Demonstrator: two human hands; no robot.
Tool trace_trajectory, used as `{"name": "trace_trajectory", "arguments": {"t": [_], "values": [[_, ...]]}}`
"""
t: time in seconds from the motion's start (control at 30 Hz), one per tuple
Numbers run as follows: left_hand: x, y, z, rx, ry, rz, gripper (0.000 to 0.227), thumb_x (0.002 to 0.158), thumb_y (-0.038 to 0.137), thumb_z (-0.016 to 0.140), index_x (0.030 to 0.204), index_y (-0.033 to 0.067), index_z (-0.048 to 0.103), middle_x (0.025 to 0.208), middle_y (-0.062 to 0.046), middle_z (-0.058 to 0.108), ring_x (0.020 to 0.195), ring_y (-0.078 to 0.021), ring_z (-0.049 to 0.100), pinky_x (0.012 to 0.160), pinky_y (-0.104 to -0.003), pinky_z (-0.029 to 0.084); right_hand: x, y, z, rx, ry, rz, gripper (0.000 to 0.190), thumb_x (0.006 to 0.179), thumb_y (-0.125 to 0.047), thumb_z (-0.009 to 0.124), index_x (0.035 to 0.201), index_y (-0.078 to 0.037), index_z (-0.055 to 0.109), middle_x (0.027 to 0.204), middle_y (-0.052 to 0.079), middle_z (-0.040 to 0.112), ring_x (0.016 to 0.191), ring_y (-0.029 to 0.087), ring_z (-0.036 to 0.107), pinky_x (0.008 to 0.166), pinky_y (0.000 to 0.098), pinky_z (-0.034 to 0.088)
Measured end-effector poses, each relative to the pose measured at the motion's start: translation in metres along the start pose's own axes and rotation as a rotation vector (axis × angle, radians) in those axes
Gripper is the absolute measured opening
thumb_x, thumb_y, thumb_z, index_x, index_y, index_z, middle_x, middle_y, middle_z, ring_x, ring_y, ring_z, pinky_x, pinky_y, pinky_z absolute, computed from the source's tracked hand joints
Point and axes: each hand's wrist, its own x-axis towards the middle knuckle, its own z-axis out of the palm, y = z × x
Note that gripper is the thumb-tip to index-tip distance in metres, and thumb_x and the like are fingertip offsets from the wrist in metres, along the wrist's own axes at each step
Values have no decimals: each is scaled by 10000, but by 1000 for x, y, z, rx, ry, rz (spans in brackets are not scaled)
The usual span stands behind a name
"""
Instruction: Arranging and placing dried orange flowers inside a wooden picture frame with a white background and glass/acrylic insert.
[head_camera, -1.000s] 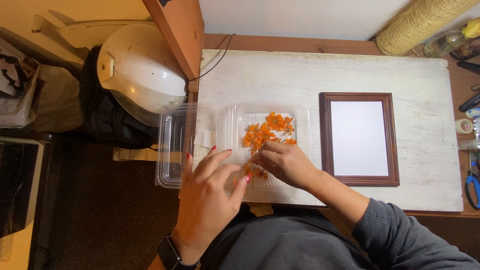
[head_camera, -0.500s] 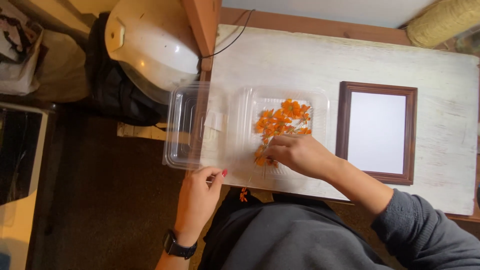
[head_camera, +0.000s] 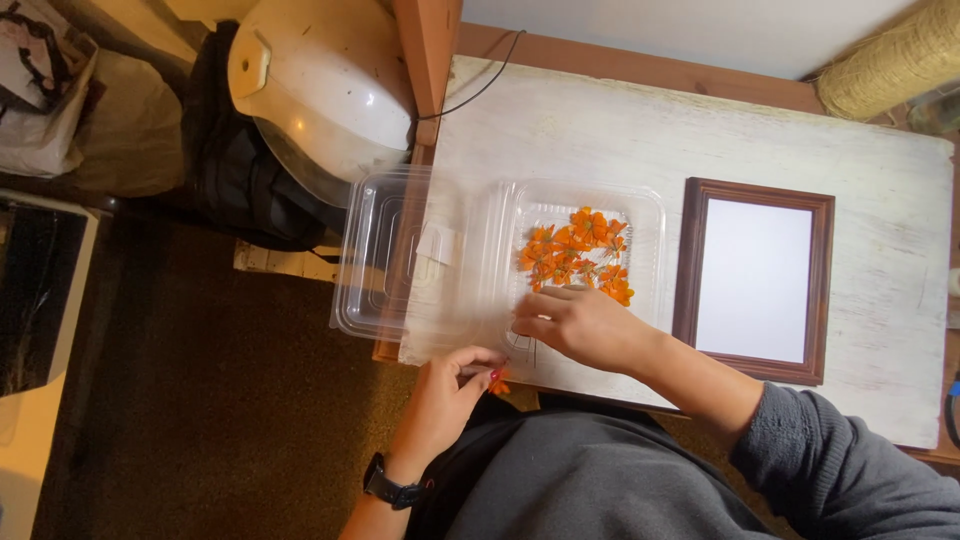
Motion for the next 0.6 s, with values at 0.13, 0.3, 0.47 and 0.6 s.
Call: {"name": "trace_trajectory", "arguments": {"t": [0.13,0.3,0.47,0.6], "values": [[7,3,4,-129,36,47,212,912,4,626,1096,-27,728,1001,-56,799,905,-104,758,809,-237,595,-14,3,-7,129,168,58,236,840,-99,685,1073,-95,722,1074,44,701,941,254,702,762,374,574],[12,42,20,108,150,-93,212,898,121,674,1067,23,756,899,-71,804,661,-181,733,603,-297,584,-44,16,17,489,426,574,190,877,-36,706,1067,-34,705,1075,60,747,951,209,749,708,319,593],[25,71,48,543,229,95,197,882,241,719,912,58,785,866,-126,759,722,-297,715,642,-402,547,-55,18,21,992,609,930,180,993,-102,618,1120,-20,715,1105,55,746,923,127,746,681,284,645],[41,59,73,734,186,174,306,857,382,742,811,82,777,846,-120,745,767,-338,706,662,-451,547,-70,25,37,1122,735,908,185,1029,-93,618,1150,11,713,1097,100,749,928,125,736,710,266,631]]}}
